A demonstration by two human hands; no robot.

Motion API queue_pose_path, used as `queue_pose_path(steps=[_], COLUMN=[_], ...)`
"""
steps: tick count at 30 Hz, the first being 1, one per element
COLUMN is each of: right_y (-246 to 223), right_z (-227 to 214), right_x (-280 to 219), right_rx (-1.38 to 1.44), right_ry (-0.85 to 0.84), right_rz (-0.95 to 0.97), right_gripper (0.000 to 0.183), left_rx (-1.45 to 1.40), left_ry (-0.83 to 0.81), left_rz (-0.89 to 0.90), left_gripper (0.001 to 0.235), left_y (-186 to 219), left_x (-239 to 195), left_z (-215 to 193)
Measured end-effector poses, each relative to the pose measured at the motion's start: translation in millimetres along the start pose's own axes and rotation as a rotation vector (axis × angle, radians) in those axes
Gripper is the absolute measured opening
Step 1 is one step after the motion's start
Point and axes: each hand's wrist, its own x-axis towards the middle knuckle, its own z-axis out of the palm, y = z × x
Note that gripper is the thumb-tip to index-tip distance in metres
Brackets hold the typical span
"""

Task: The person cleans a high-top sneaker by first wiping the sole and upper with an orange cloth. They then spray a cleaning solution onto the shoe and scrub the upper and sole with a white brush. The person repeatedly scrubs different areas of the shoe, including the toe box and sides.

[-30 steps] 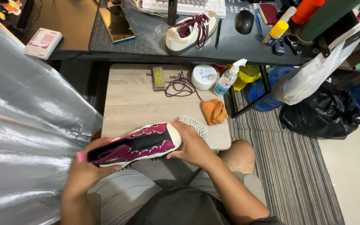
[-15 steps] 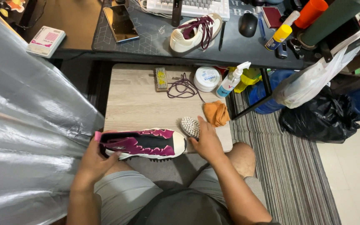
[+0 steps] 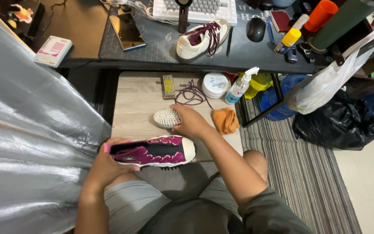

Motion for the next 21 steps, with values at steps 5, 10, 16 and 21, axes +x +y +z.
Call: queue_pose_path(steps=[5,10,16,21], right_y=[17.5,3.9,75.1,175.8], right_z=[11.2,-29.7,-77.5,-85.0], right_x=[11.4,-24.7,-52.8,-37.7], right_rx=[0.057,0.158,0.344,0.337], right_ry=[-0.038,0.117,0.717,1.074], right_rz=[-0.027,-0.110,0.327,0.170], right_gripper=[0.082,0.091,0.033,0.068], left_rx=[-0.014,0.040,-0.137,-0.206], left_ry=[-0.025,-0.071,-0.068,-0.054], left_rz=[-0.050,-0.115,-0.222,-0.267], left_gripper=[0.098,0.098,0.091,0.090], left_y=[-10.4,6.7,26.1,30.3], left_x=[-3.0,-7.2,-2.4,-0.6], left_z=[8.7,10.2,5.6,7.6])
